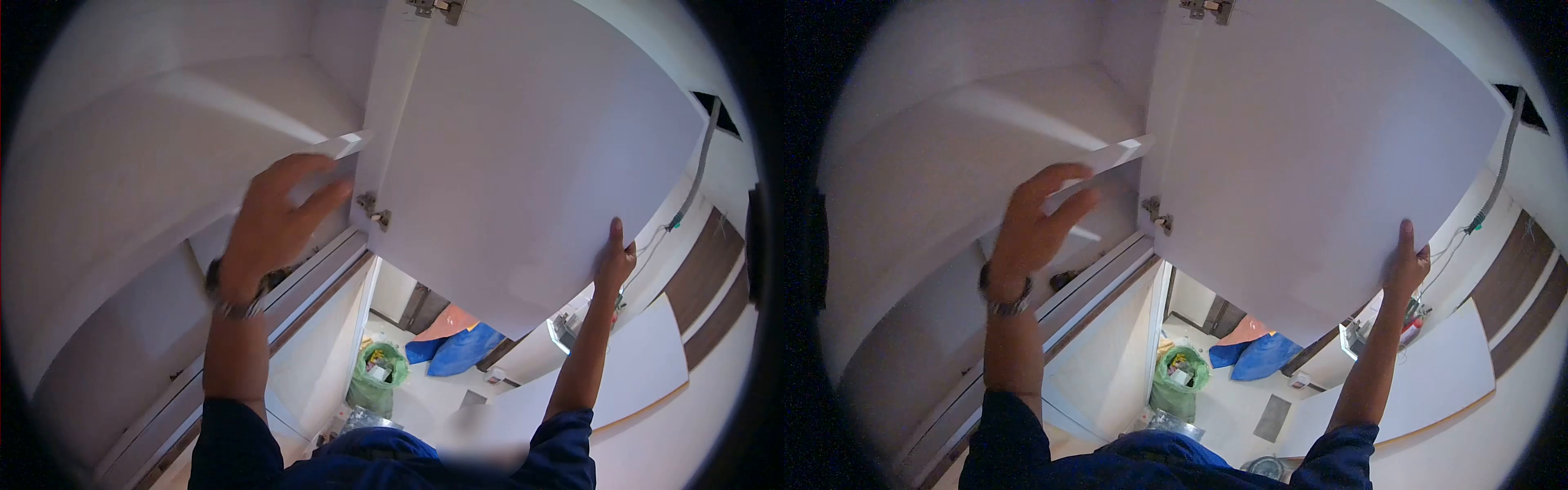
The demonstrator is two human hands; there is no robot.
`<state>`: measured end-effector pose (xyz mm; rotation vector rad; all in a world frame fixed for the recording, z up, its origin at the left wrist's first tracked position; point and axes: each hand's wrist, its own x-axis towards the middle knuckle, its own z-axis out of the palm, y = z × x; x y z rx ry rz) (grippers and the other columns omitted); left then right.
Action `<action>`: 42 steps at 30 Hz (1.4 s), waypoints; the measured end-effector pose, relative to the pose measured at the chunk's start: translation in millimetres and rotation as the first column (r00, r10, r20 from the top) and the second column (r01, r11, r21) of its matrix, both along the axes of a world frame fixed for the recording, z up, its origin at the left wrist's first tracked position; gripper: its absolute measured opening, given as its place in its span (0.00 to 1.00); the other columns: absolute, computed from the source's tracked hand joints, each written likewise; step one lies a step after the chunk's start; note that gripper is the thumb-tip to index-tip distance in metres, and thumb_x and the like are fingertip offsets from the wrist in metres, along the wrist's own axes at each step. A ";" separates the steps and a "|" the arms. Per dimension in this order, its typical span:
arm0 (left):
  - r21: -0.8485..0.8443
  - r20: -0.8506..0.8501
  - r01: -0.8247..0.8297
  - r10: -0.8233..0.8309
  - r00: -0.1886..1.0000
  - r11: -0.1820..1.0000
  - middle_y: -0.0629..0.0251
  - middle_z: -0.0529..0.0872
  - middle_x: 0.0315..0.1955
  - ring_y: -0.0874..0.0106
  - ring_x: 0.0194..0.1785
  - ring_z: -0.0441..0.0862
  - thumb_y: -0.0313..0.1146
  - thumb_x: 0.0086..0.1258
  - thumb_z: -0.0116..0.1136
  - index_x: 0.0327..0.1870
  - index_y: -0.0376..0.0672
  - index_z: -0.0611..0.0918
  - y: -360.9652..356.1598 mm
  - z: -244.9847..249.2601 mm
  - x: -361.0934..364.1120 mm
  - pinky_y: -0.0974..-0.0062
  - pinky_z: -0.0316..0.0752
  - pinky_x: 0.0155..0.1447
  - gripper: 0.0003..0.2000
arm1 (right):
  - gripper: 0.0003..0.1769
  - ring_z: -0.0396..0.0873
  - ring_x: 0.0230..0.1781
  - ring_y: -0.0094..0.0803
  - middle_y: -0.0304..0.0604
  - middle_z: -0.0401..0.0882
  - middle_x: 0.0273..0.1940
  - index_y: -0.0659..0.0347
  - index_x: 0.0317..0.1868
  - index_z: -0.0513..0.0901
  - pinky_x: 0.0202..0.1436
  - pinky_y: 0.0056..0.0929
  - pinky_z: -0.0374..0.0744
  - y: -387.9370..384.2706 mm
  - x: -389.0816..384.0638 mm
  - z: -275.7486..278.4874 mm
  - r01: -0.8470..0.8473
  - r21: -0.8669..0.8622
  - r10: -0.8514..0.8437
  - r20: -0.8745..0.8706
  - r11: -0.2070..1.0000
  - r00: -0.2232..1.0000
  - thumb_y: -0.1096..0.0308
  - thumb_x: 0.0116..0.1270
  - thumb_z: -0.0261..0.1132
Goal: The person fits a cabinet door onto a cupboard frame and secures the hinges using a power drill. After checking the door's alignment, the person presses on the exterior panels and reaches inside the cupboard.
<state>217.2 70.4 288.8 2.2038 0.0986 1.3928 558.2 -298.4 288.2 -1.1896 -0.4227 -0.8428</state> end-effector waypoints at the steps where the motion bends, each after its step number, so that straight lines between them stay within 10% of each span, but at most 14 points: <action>1: 0.038 0.070 -0.049 0.046 0.996 0.998 0.52 0.85 0.46 0.59 0.53 0.82 0.40 0.63 0.66 0.47 0.37 0.83 -2.6 -11.5 -25.8 0.66 0.73 0.58 0.17 | 0.22 0.67 0.21 0.19 0.33 0.75 0.25 0.65 0.37 0.79 0.24 0.21 0.67 -3.8 8.9 0.9 0.036 -0.037 -0.037 -0.033 0.999 0.999 0.54 0.59 0.75; 5: 0.107 0.272 -0.436 0.396 0.877 0.893 0.55 0.83 0.50 0.56 0.57 0.78 0.40 0.61 0.68 0.46 0.40 0.83 -24.2 -47.4 -114.8 0.64 0.70 0.61 0.17 | 0.28 0.56 0.16 0.18 0.28 0.62 0.17 0.61 0.25 0.71 0.20 0.23 0.60 -8.0 59.2 2.9 0.231 -0.088 -0.232 -0.011 0.969 0.973 0.47 0.54 0.77; 8: 0.237 0.348 -0.805 0.727 0.593 0.543 0.55 0.78 0.57 0.55 0.64 0.71 0.42 0.60 0.68 0.49 0.42 0.83 -27.5 -55.7 -166.8 0.54 0.64 0.66 0.19 | 0.31 0.77 0.33 0.27 0.41 0.76 0.62 0.59 0.71 0.66 0.39 0.32 0.79 -50.5 133.7 -9.6 0.656 -0.621 -0.323 0.573 0.429 0.754 0.78 0.66 0.49; 11: 0.265 0.288 -0.949 0.925 0.248 0.172 0.56 0.75 0.59 0.55 0.69 0.64 0.47 0.57 0.68 0.55 0.44 0.79 -17.7 -60.4 -203.7 0.40 0.51 0.69 0.26 | 0.30 0.77 0.33 0.27 0.42 0.76 0.61 0.59 0.70 0.67 0.39 0.32 0.79 58.6 70.1 -44.8 0.176 -0.720 -0.001 0.237 0.671 0.972 0.76 0.65 0.50; 14: 0.308 0.265 -0.950 0.954 0.142 0.056 0.59 0.77 0.57 0.59 0.67 0.67 0.49 0.54 0.70 0.56 0.48 0.79 3.1 -67.7 -226.2 0.46 0.53 0.70 0.28 | 0.30 0.77 0.33 0.27 0.42 0.76 0.60 0.60 0.69 0.67 0.39 0.32 0.79 141.1 -10.1 -92.5 -0.173 -0.768 0.222 -0.042 0.617 0.974 0.75 0.65 0.50; 28: 0.247 0.502 -0.963 0.865 0.030 -0.110 0.68 0.83 0.32 0.68 0.43 0.76 0.49 0.41 0.70 0.34 0.44 0.86 33.1 -66.8 -218.8 0.62 0.63 0.59 0.21 | 0.28 0.76 0.32 0.29 0.42 0.77 0.55 0.62 0.66 0.70 0.39 0.33 0.78 306.4 -113.7 -166.7 -0.455 -0.886 0.655 -0.292 0.088 0.696 0.68 0.63 0.54; 42: 0.226 0.349 -0.971 0.937 0.008 -0.076 0.61 0.83 0.32 0.64 0.45 0.76 0.47 0.41 0.70 0.29 0.41 0.86 2.6 -54.5 -216.4 0.58 0.60 0.66 0.19 | 0.29 0.76 0.32 0.30 0.43 0.77 0.49 0.65 0.62 0.72 0.40 0.33 0.78 344.2 -156.2 -158.8 -0.446 -0.893 0.778 -0.243 0.053 0.579 0.61 0.61 0.58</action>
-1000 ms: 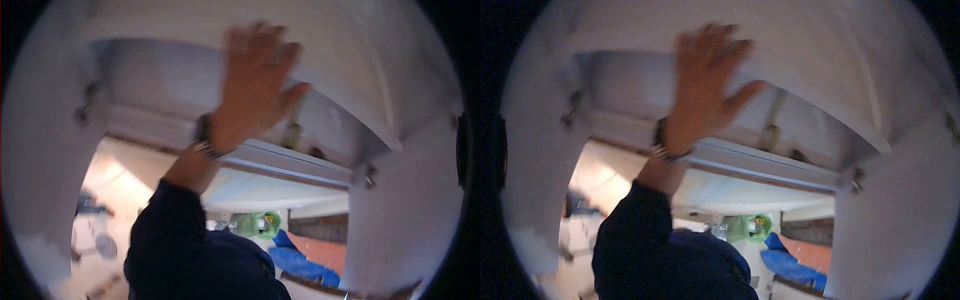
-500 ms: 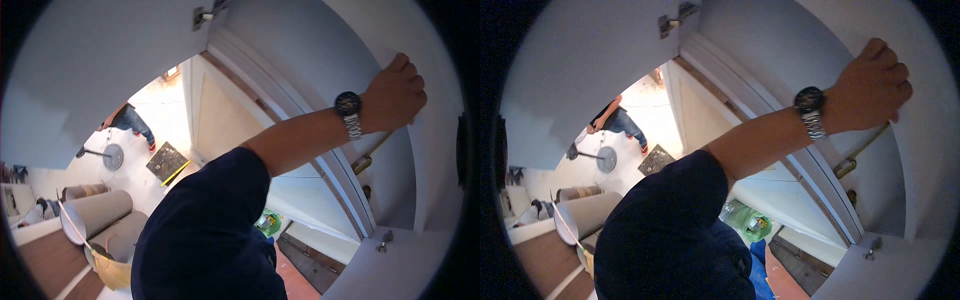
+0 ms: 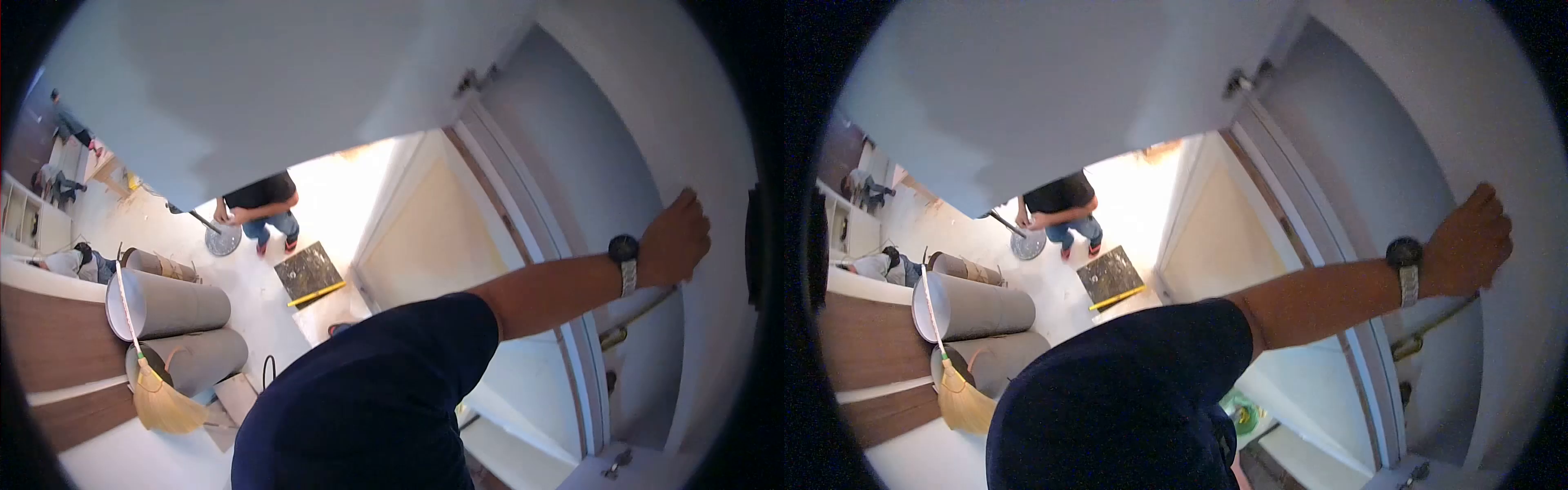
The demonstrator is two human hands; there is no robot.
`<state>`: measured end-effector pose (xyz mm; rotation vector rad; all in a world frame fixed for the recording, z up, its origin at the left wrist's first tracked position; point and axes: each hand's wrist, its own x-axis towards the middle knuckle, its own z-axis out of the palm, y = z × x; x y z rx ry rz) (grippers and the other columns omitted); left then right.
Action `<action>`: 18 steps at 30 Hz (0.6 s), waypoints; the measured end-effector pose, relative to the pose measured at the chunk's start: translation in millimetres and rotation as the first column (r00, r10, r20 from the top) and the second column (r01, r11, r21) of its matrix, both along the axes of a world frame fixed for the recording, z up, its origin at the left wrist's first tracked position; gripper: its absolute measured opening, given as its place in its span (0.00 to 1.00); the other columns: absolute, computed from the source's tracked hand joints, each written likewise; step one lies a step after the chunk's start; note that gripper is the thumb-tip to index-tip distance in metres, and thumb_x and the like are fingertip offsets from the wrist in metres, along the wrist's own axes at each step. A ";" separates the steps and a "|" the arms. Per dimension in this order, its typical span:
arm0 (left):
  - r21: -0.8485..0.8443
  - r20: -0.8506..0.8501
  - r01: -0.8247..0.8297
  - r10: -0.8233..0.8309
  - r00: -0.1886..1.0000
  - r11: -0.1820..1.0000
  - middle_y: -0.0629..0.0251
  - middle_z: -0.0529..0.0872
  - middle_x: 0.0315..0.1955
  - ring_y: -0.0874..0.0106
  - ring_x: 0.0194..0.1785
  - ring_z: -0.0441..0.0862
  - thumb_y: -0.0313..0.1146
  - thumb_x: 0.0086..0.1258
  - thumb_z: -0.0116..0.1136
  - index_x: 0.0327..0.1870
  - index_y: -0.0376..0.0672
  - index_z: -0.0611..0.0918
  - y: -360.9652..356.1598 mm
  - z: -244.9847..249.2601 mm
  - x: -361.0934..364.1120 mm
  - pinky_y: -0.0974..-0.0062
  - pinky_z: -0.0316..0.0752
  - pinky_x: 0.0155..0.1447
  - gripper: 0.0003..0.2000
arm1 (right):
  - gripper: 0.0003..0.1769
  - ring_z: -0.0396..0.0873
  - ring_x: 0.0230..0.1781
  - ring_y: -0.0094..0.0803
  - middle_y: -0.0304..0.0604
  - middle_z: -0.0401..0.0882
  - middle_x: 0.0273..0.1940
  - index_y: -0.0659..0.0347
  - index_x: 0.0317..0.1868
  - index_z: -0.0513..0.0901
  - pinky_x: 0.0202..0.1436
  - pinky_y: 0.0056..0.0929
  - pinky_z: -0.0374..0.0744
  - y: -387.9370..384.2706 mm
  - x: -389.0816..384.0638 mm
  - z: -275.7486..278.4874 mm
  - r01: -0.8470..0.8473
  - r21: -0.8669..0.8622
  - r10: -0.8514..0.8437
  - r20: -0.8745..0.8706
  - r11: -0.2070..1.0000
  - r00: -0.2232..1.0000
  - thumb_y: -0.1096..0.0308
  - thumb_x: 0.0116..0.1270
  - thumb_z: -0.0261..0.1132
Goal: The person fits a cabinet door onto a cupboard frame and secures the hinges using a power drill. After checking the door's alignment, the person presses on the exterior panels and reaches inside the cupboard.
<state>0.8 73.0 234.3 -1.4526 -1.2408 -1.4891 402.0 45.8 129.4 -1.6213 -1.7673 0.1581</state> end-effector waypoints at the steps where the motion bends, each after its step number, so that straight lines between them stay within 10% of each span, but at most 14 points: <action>1: 0.001 -0.010 -0.009 0.009 1.000 1.000 0.61 0.82 0.32 0.64 0.46 0.75 0.47 0.41 0.70 0.29 0.41 0.86 0.2 1.6 0.6 0.58 0.59 0.67 0.19 | 0.29 0.76 0.32 0.30 0.43 0.77 0.49 0.65 0.62 0.72 0.40 0.33 0.77 -8.1 2.0 -2.5 0.007 0.012 -0.007 0.007 1.000 1.000 0.60 0.61 0.58; 18: -0.059 -0.033 0.012 -0.014 0.999 0.998 0.63 0.81 0.35 0.64 0.50 0.70 0.49 0.38 0.72 0.32 0.40 0.86 2.3 1.8 3.2 0.63 0.55 0.67 0.23 | 0.32 0.75 0.31 0.32 0.44 0.77 0.42 0.68 0.57 0.75 0.40 0.34 0.77 -50.3 -28.9 -4.2 -0.014 0.132 0.007 0.054 0.991 0.999 0.52 0.59 0.62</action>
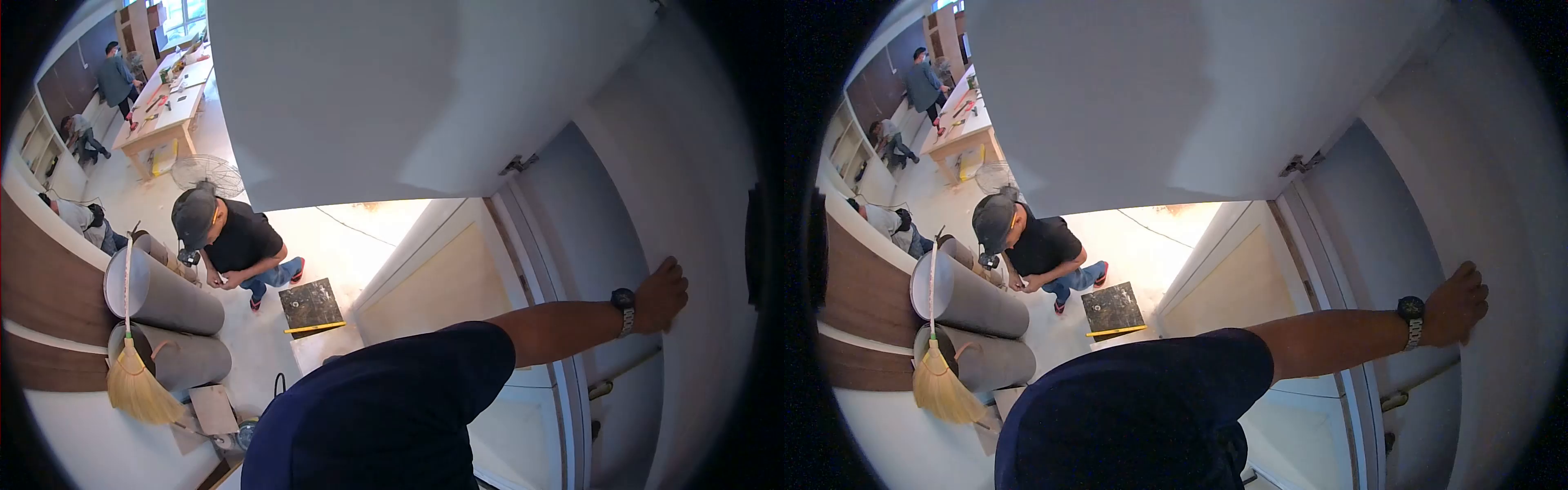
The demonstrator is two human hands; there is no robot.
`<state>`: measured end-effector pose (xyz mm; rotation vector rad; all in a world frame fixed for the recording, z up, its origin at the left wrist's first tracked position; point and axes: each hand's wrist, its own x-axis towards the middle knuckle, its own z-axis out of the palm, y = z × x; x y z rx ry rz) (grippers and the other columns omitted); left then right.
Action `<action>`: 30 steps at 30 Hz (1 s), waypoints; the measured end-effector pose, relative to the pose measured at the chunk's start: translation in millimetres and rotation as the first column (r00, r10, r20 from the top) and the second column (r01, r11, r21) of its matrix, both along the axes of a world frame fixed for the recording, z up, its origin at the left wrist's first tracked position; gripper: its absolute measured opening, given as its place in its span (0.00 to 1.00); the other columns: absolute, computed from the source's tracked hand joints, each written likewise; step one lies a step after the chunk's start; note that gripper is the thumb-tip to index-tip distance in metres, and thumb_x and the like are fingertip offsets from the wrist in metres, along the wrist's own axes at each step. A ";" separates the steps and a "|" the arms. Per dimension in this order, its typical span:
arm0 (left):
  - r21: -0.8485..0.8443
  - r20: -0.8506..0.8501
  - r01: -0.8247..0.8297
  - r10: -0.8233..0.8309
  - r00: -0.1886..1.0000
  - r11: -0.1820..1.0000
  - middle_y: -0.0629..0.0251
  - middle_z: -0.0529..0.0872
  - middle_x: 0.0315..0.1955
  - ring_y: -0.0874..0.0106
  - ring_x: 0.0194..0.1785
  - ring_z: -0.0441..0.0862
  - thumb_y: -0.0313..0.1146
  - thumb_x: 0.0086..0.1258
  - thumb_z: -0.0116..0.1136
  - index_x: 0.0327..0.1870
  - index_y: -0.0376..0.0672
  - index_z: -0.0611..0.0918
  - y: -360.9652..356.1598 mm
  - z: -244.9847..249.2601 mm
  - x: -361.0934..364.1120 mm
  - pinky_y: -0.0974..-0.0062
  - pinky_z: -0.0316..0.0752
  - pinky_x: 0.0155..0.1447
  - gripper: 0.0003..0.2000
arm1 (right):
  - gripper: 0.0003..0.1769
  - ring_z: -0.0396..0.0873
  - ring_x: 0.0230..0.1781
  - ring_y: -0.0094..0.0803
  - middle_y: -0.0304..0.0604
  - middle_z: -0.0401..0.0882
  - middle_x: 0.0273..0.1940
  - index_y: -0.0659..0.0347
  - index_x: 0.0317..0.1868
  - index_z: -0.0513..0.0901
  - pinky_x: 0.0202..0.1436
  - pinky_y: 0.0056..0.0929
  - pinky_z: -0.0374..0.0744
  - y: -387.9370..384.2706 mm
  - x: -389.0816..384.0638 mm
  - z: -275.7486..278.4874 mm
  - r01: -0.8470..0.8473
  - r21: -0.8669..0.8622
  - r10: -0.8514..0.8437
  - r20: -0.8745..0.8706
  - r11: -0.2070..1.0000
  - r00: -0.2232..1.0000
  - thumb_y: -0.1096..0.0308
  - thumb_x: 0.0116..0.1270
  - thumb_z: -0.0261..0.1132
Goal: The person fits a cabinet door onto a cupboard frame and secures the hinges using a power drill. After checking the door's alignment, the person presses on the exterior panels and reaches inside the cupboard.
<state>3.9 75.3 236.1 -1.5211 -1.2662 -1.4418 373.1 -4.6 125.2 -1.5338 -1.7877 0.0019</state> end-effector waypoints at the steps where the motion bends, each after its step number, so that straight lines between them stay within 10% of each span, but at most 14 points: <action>1: -0.003 -0.003 -0.012 0.012 1.000 1.000 0.63 0.81 0.35 0.64 0.50 0.70 0.50 0.39 0.72 0.32 0.40 0.87 -1.8 0.6 0.2 0.62 0.54 0.68 0.23 | 0.33 0.75 0.31 0.32 0.44 0.78 0.42 0.68 0.57 0.75 0.40 0.34 0.77 0.9 -0.7 1.6 -0.001 0.003 0.001 -0.002 1.000 1.000 0.51 0.59 0.63; 17: -0.139 0.026 -0.028 0.032 0.999 0.990 0.58 0.82 0.38 0.60 0.53 0.71 0.48 0.41 0.72 0.34 0.39 0.87 0.1 5.3 4.2 0.56 0.53 0.70 0.23 | 0.37 0.74 0.30 0.33 0.44 0.78 0.35 0.71 0.53 0.78 0.41 0.34 0.76 -13.1 32.1 35.7 0.008 0.173 -0.004 -0.019 0.985 1.000 0.43 0.57 0.67; 21: -0.049 0.083 0.044 -0.040 0.996 0.998 0.51 0.82 0.43 0.51 0.56 0.72 0.45 0.43 0.69 0.37 0.38 0.85 10.2 2.3 4.7 0.47 0.58 0.67 0.23 | 0.39 0.74 0.29 0.34 0.44 0.78 0.34 0.72 0.52 0.78 0.41 0.34 0.75 -45.9 123.5 78.7 0.241 0.310 -0.213 -0.120 0.920 0.970 0.41 0.56 0.68; 24: 0.177 -0.019 0.084 -0.081 0.996 0.981 0.55 0.81 0.42 0.55 0.53 0.73 0.44 0.44 0.72 0.39 0.43 0.83 15.9 -3.5 -2.5 0.50 0.60 0.64 0.21 | 0.40 0.74 0.29 0.34 0.45 0.78 0.33 0.72 0.51 0.79 0.41 0.34 0.75 -120.6 226.9 122.2 0.584 0.342 -0.494 -0.317 0.736 0.809 0.40 0.56 0.69; 30: -0.121 -0.061 0.034 -0.042 0.997 0.992 0.60 0.83 0.40 0.58 0.48 0.77 0.44 0.47 0.73 0.42 0.44 0.83 -3.1 17.5 3.3 0.57 0.63 0.58 0.22 | 0.42 0.73 0.29 0.35 0.45 0.78 0.30 0.73 0.50 0.80 0.41 0.34 0.75 -288.0 310.2 188.0 0.973 0.173 -0.703 -0.673 0.152 0.230 0.37 0.55 0.70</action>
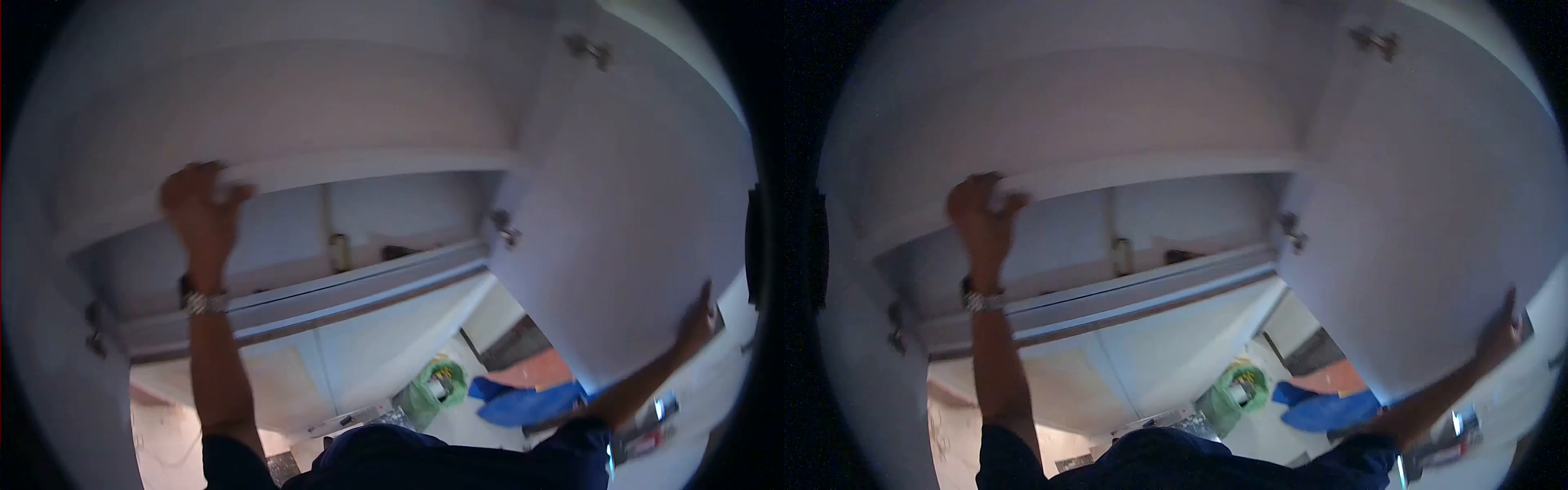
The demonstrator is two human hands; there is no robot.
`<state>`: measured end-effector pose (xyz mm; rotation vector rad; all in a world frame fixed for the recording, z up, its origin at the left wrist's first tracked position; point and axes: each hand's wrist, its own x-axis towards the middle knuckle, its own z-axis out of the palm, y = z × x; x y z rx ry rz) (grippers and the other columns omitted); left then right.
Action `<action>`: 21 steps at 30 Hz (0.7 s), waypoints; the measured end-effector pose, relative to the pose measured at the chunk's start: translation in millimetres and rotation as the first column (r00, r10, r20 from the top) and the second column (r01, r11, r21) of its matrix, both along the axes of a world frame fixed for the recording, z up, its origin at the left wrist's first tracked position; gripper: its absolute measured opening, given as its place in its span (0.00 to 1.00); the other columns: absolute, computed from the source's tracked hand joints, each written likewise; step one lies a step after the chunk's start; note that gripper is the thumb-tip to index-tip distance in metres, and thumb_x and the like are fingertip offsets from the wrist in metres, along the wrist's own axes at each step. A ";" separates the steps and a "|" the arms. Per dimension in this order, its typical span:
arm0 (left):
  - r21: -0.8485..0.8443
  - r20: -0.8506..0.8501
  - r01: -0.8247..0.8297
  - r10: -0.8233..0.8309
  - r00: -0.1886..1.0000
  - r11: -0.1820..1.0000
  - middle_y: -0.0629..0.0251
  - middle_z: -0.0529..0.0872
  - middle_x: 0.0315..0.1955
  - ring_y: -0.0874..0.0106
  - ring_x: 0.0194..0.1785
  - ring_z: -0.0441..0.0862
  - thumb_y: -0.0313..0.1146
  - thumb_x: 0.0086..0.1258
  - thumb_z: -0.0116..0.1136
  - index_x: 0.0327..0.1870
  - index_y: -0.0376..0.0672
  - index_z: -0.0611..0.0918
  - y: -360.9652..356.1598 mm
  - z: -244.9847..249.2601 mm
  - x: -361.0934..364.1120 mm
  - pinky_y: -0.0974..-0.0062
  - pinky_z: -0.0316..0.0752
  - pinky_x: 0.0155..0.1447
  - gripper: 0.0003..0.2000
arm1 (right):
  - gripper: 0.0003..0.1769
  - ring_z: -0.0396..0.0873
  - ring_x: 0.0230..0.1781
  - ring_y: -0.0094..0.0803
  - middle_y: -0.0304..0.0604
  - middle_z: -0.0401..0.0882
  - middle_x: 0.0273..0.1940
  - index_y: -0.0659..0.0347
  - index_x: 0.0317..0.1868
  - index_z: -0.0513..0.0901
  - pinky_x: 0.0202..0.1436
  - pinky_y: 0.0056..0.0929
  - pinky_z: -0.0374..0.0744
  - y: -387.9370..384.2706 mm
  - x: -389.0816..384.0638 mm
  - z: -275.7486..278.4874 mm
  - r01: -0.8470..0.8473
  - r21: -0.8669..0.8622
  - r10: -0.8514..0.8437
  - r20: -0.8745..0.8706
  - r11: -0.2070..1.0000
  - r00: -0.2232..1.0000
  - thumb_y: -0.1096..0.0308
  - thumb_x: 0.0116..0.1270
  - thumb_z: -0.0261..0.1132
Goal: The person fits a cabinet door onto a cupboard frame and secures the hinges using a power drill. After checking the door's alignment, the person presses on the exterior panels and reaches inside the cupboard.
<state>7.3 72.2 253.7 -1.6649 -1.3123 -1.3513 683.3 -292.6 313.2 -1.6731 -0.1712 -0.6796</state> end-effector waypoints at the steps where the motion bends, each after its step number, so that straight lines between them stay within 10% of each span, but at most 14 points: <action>1: 0.029 -0.035 -0.063 0.064 0.997 0.998 0.61 0.82 0.41 0.58 0.49 0.76 0.44 0.48 0.73 0.43 0.45 0.82 -1.8 -0.7 3.7 0.56 0.64 0.58 0.22 | 0.43 0.73 0.29 0.35 0.45 0.78 0.30 0.73 0.50 0.80 0.41 0.34 0.75 -2.6 -2.6 4.9 0.055 0.036 -0.056 0.019 0.998 0.998 0.36 0.55 0.70; 4: -0.002 -0.109 -0.198 0.196 0.975 0.980 0.61 0.83 0.47 0.58 0.54 0.77 0.47 0.54 0.71 0.49 0.45 0.82 -6.5 -0.4 10.2 0.53 0.64 0.61 0.24 | 0.40 0.72 0.28 0.31 0.40 0.75 0.26 0.75 0.41 0.79 0.37 0.33 0.74 9.0 -8.3 7.5 0.119 0.134 -0.151 0.262 0.984 0.953 0.38 0.52 0.74; 10: 0.014 -0.158 -0.281 0.280 0.947 0.960 0.62 0.83 0.51 0.58 0.57 0.77 0.52 0.58 0.67 0.51 0.48 0.82 21.8 -9.0 -7.8 0.51 0.64 0.62 0.24 | 0.29 0.66 0.23 0.23 0.32 0.71 0.24 0.64 0.31 0.77 0.29 0.24 0.69 16.3 -8.2 13.1 -0.142 0.178 0.114 0.159 0.974 0.981 0.44 0.54 0.76; 15: 0.091 -0.192 -0.272 0.285 0.939 0.958 0.68 0.83 0.48 0.61 0.55 0.77 0.59 0.59 0.62 0.50 0.50 0.81 26.7 -13.8 -15.3 0.54 0.66 0.60 0.26 | 0.44 0.77 0.49 0.35 0.51 0.79 0.49 0.80 0.53 0.74 0.57 0.29 0.74 12.1 -21.4 14.9 -0.237 0.165 0.212 0.155 0.957 0.965 0.44 0.54 0.76; 21: 0.174 -0.208 -0.237 0.271 0.940 0.956 0.72 0.83 0.46 0.64 0.53 0.78 0.65 0.60 0.57 0.49 0.52 0.81 30.3 -14.1 -21.3 0.59 0.66 0.59 0.27 | 0.43 0.77 0.50 0.36 0.51 0.78 0.51 0.79 0.53 0.74 0.58 0.30 0.74 13.9 -38.4 17.0 -0.242 0.149 0.222 0.143 0.959 0.965 0.44 0.55 0.74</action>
